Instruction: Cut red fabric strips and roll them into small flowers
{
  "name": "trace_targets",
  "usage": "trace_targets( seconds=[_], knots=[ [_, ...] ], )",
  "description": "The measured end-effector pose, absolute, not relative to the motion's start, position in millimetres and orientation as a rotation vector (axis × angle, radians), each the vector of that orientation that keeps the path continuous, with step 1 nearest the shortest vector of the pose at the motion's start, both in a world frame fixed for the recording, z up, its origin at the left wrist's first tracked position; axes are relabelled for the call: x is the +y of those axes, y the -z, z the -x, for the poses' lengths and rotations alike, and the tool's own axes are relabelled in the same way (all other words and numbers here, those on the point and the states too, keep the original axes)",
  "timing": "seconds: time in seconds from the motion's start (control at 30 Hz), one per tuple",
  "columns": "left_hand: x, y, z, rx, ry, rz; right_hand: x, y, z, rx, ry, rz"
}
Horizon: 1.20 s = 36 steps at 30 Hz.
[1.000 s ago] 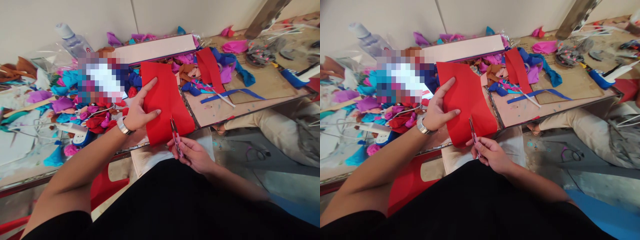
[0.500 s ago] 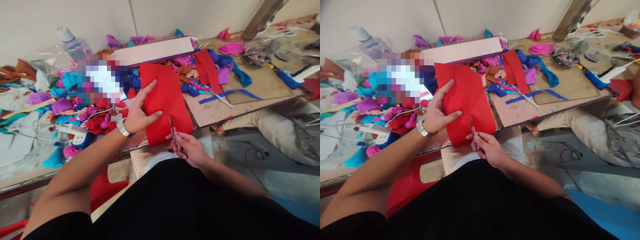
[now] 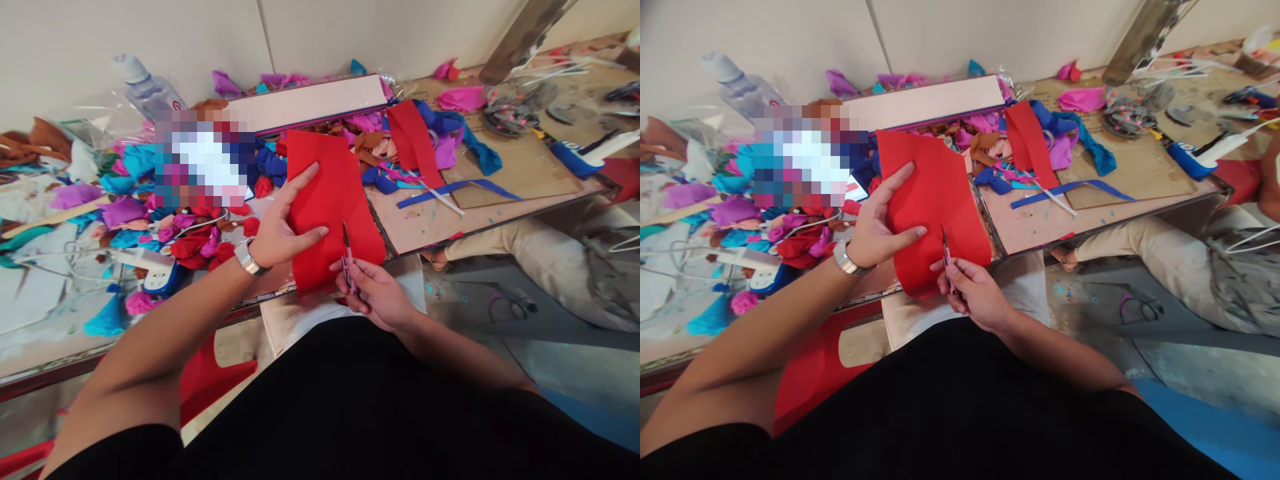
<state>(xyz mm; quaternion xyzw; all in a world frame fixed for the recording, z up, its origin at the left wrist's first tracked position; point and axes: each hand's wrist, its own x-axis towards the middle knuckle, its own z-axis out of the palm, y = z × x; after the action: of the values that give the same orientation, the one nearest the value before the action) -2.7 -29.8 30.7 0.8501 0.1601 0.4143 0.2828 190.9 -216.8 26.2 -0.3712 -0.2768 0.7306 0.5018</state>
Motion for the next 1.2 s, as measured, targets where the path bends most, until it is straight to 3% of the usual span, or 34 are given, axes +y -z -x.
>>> trace_targets(
  seconds=[1.2],
  knots=[
    [-29.6, -32.3, 4.0, 0.412, -1.126, -2.238, -214.0, -23.9, -186.7, -0.628, -1.817, 0.86]
  ],
)
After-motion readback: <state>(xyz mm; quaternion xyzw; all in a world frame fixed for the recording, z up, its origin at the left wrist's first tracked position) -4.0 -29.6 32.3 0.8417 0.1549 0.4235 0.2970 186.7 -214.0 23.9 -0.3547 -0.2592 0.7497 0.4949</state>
